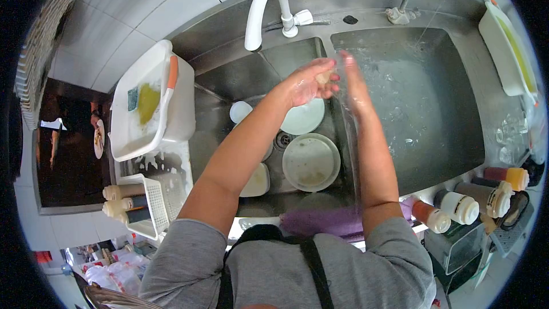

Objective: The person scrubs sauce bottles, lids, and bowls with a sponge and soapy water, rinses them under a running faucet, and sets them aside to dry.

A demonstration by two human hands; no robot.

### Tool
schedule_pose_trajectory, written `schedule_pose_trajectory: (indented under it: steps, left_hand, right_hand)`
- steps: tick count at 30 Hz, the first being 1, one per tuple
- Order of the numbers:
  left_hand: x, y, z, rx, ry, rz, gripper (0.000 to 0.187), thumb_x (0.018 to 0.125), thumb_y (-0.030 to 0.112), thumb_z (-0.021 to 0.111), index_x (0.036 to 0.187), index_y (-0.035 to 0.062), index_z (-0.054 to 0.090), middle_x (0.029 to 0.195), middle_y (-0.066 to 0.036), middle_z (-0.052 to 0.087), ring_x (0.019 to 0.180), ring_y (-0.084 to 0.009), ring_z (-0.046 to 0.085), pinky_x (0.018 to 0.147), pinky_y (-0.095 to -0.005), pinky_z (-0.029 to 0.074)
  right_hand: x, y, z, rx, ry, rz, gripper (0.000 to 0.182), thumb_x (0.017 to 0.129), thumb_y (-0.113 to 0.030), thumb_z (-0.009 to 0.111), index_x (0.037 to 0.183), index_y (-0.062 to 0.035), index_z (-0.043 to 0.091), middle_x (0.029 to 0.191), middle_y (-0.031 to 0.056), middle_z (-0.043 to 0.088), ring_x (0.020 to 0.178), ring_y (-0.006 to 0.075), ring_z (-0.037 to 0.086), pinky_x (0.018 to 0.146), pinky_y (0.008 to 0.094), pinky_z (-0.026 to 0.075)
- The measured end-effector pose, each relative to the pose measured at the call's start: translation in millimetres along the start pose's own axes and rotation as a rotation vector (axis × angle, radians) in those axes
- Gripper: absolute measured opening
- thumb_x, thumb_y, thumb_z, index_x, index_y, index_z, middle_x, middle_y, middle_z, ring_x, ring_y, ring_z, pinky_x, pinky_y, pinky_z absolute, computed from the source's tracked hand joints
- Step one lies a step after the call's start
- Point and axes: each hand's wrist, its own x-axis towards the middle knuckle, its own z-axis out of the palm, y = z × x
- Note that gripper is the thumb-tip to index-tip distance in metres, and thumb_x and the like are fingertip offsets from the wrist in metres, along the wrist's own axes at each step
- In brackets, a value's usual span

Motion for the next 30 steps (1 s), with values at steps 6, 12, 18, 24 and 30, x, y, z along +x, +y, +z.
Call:
schedule_pose_trajectory:
  steps: [6, 12, 18, 24, 30]
  left_hand:
    - [-5.3, 29.4, -61.8, 0.884, 0.444, 0.375, 0.029, 0.075, 0.008, 0.068, 0.103, 0.0113, 0.062, 0.091, -0.007, 0.063, 0.077, -0.0232, 0.06, 0.067, -0.0364, 0.049]
    - [24.8, 23.7, -102.0, 1.316, 0.579, 0.214, 0.027, 0.071, 0.009, 0.061, 0.094, 0.0202, 0.069, 0.119, -0.016, 0.058, 0.111, -0.0316, 0.056, 0.092, -0.0411, 0.046]
    - [39.7, 8.2, -81.0, 1.704, 0.137, 0.109, 0.034, 0.071, 0.02, 0.071, 0.1, 0.003, 0.068, 0.093, -0.018, 0.069, 0.086, -0.0311, 0.067, 0.076, -0.0398, 0.051]
    - [3.1, 1.0, -18.1, 1.902, 0.125, -0.168, 0.035, 0.072, 0.027, 0.075, 0.097, 0.0027, 0.069, 0.088, -0.017, 0.069, 0.082, -0.0289, 0.067, 0.075, -0.039, 0.052]
    - [-16.6, -17.9, 21.4, 1.172, -0.08, 0.214, 0.037, 0.074, 0.013, 0.076, 0.108, 0.0056, 0.064, 0.091, -0.011, 0.067, 0.092, -0.0207, 0.066, 0.078, -0.0348, 0.052]
  right_hand:
    - [58.9, 171.8, -231.9, -0.316, 0.868, 0.063, 0.046, 0.095, -0.029, 0.049, 0.129, 0.0021, 0.049, 0.13, 0.0181, 0.054, 0.115, 0.0326, 0.054, 0.096, 0.0434, 0.043]
    - [58.4, 144.6, -183.6, 1.012, -0.492, 0.273, 0.04, 0.094, -0.03, 0.054, 0.119, 0.0017, 0.053, 0.12, 0.019, 0.058, 0.105, 0.0323, 0.058, 0.091, 0.0389, 0.05]
    - [-81.6, -20.5, 61.8, -0.006, -0.579, -0.376, 0.041, 0.098, -0.034, 0.047, 0.103, 0.0003, 0.068, 0.112, 0.0144, 0.066, 0.116, 0.0281, 0.057, 0.105, 0.0428, 0.038]
    - [-112.2, 1.0, 86.9, -0.44, -0.537, -0.865, 0.029, 0.094, -0.02, 0.053, 0.119, -0.0097, 0.063, 0.13, 0.0087, 0.058, 0.129, 0.0323, 0.044, 0.109, 0.0467, 0.029]
    - [-196.1, 19.9, -11.3, -0.541, -0.207, -0.66, 0.029, 0.083, 0.0, 0.058, 0.111, -0.0075, 0.064, 0.124, 0.0104, 0.058, 0.12, 0.0322, 0.051, 0.099, 0.0418, 0.041]
